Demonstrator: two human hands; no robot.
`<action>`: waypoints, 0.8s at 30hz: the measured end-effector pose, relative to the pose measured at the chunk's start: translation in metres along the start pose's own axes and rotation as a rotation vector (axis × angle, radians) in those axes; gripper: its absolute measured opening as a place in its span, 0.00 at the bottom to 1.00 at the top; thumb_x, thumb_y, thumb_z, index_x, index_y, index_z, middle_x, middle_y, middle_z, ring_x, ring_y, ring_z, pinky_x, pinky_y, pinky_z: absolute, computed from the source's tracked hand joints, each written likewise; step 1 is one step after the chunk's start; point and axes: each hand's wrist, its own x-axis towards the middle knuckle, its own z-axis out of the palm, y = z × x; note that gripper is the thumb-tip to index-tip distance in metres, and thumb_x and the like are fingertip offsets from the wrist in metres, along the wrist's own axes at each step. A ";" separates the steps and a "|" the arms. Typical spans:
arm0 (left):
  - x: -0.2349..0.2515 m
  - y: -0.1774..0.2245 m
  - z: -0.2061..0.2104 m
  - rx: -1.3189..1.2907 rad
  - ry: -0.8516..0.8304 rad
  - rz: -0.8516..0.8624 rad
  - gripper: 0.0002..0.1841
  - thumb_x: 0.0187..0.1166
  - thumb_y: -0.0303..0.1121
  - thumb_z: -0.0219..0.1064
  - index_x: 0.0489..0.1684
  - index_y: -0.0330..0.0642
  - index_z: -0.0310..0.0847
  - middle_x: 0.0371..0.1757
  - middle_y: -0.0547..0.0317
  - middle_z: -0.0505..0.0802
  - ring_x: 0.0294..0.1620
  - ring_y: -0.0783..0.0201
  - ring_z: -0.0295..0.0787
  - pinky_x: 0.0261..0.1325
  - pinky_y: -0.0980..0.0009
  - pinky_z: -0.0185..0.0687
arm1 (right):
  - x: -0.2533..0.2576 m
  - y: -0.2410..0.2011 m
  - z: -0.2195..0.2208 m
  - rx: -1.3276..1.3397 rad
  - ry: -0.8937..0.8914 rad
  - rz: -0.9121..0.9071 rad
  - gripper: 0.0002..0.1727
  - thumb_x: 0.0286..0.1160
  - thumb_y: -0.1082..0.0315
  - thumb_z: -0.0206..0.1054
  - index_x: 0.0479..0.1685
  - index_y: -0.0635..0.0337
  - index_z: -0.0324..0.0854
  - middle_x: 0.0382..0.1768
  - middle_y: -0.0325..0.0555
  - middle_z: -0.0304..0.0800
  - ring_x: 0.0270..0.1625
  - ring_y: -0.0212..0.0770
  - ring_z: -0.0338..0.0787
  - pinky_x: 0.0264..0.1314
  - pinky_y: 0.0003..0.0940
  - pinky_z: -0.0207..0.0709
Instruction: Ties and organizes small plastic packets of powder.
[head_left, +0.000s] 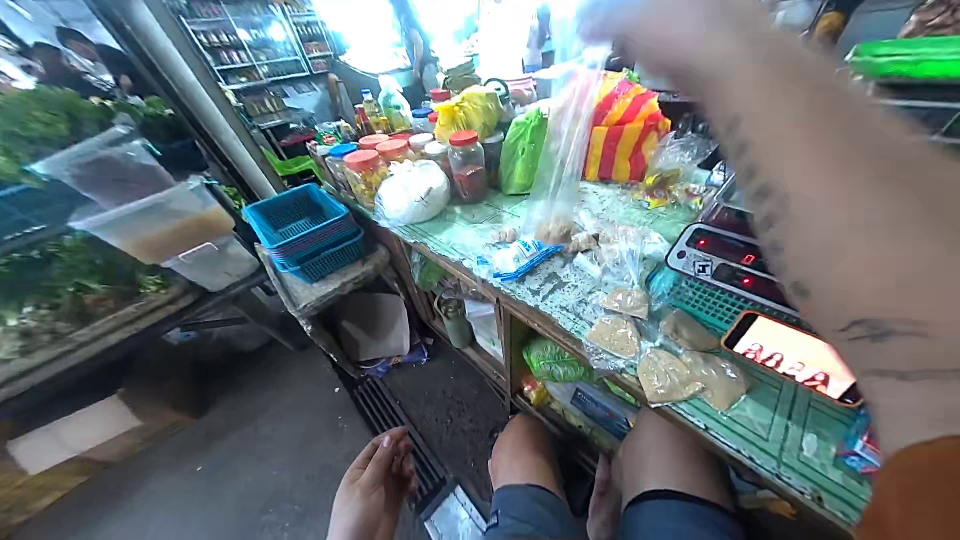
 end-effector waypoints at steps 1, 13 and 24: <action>-0.003 -0.005 0.002 -0.006 -0.014 -0.023 0.18 0.95 0.34 0.46 0.53 0.36 0.84 0.34 0.56 0.91 0.22 0.67 0.85 0.24 0.72 0.86 | 0.033 0.039 0.037 0.034 0.036 -0.048 0.21 0.84 0.60 0.66 0.68 0.62 0.82 0.62 0.61 0.88 0.63 0.53 0.89 0.70 0.52 0.79; -0.005 -0.007 0.017 0.058 -0.084 -0.033 0.17 0.94 0.32 0.48 0.53 0.33 0.85 0.34 0.52 0.91 0.22 0.66 0.86 0.25 0.71 0.87 | 0.071 0.088 0.052 0.302 0.165 -0.090 0.16 0.78 0.58 0.72 0.60 0.53 0.88 0.53 0.43 0.91 0.45 0.35 0.91 0.54 0.40 0.86; 0.074 0.017 0.158 0.593 -0.660 0.372 0.21 0.91 0.38 0.51 0.71 0.33 0.79 0.54 0.51 0.94 0.52 0.59 0.94 0.58 0.58 0.91 | -0.189 0.224 0.210 0.309 0.161 0.268 0.12 0.79 0.59 0.71 0.51 0.57 0.90 0.54 0.49 0.91 0.57 0.46 0.91 0.64 0.51 0.85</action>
